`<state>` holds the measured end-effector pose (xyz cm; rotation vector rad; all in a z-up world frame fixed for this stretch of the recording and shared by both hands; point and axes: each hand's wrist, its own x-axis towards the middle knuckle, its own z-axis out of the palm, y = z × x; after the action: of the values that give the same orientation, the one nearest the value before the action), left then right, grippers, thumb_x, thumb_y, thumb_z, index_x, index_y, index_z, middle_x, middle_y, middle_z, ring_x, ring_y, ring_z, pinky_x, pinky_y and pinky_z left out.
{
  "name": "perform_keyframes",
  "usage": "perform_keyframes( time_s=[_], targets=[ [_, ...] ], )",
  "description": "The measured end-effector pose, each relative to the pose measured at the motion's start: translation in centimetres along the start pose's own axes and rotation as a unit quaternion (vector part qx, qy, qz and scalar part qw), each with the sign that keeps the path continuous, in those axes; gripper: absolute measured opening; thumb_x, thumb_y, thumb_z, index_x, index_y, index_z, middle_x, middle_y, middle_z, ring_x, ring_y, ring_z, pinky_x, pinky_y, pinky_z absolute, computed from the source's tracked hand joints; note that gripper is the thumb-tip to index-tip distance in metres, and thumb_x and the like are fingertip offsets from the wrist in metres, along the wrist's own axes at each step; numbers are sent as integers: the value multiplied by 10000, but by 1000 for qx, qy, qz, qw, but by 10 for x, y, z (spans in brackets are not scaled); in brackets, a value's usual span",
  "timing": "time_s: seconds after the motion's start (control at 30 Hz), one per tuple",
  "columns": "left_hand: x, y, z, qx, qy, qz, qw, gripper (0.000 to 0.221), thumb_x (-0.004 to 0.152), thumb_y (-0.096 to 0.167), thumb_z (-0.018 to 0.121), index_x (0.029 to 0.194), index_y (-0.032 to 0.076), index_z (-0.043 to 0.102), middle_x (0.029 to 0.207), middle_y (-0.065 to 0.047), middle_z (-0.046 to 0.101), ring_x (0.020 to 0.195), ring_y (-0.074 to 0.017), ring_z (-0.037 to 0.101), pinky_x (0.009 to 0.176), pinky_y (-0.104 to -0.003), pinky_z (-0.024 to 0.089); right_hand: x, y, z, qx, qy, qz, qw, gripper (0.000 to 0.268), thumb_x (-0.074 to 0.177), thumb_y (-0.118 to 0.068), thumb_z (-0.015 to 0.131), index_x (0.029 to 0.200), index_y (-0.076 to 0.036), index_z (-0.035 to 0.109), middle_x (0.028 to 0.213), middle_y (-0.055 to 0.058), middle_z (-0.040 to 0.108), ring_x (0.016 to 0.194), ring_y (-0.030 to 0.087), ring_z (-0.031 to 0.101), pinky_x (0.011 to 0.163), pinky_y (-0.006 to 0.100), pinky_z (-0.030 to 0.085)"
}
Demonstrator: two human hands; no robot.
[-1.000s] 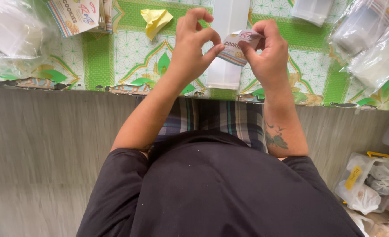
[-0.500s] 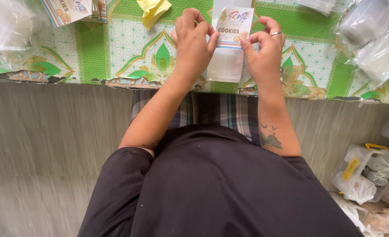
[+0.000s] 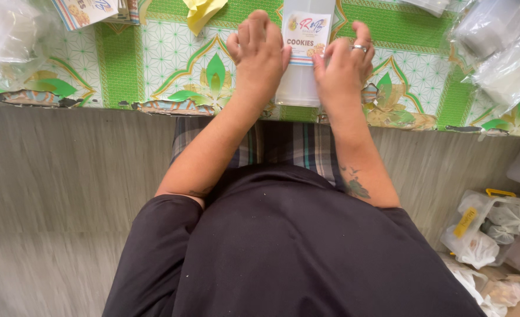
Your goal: The person applies stickers to a series of clear plastic tubes by hand, handling the stickers one at a time from a stack and smoothing them onto the surface of each tube.
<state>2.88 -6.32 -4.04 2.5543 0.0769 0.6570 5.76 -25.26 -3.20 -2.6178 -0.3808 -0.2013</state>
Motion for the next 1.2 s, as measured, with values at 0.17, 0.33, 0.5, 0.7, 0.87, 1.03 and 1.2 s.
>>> perform_keyframes(
  time_s=[0.17,0.33,0.5,0.7,0.87,1.03,1.2],
  targets=[
    [-1,-10,-3,76,-15,54,996,549,854,301,834,1359,356,624,1430,-27,335,1289,-224,383,1011,-453,298,-6,1,7,-74,-38,-5,997,640,959,-250,833,1460,-225,436,1663,160,166,1508,402,271,1146,628,283],
    [12,-20,-5,111,-112,48,986,625,877,393,800,1452,390,556,1474,-82,342,1237,-324,366,941,-482,305,-1,8,15,-140,-89,-36,986,749,1028,-250,696,1665,-214,305,1706,153,138,1555,424,152,1183,714,140],
    [26,-20,-16,99,-95,93,986,718,834,415,800,1482,245,540,1516,-85,357,1273,-322,372,1008,-497,301,13,-1,-3,-121,-70,-60,988,816,946,-400,720,1622,-113,362,1672,195,149,1516,476,125,1130,740,95],
    [-2,-19,-49,23,-71,77,994,700,925,294,784,1519,81,482,1540,-132,386,1414,-357,373,1161,-553,292,-29,-18,-58,7,-94,-257,962,646,771,-501,820,1300,-163,668,1384,60,559,1319,295,439,1107,655,242],
    [-3,-22,-69,-49,-65,60,995,580,938,127,729,1445,6,475,1526,-219,399,1453,-453,348,1196,-579,316,-32,-30,-77,8,-60,-307,950,276,858,-172,823,1123,-177,748,1110,-30,723,1076,173,636,1121,556,388],
    [-22,-22,-80,-153,-126,44,979,509,883,-23,638,1372,28,505,1487,-196,485,1467,-455,405,1218,-515,367,-37,-35,-83,88,-3,-272,958,185,871,-9,804,1018,-111,760,981,4,753,951,187,688,1011,465,476],
    [-20,-17,-91,-162,-121,40,978,512,895,-32,635,1385,37,504,1486,-170,502,1480,-452,400,1218,-511,371,21,20,-122,139,284,-141,938,213,905,154,777,936,-44,707,919,67,719,796,176,630,752,311,537]
  ],
)
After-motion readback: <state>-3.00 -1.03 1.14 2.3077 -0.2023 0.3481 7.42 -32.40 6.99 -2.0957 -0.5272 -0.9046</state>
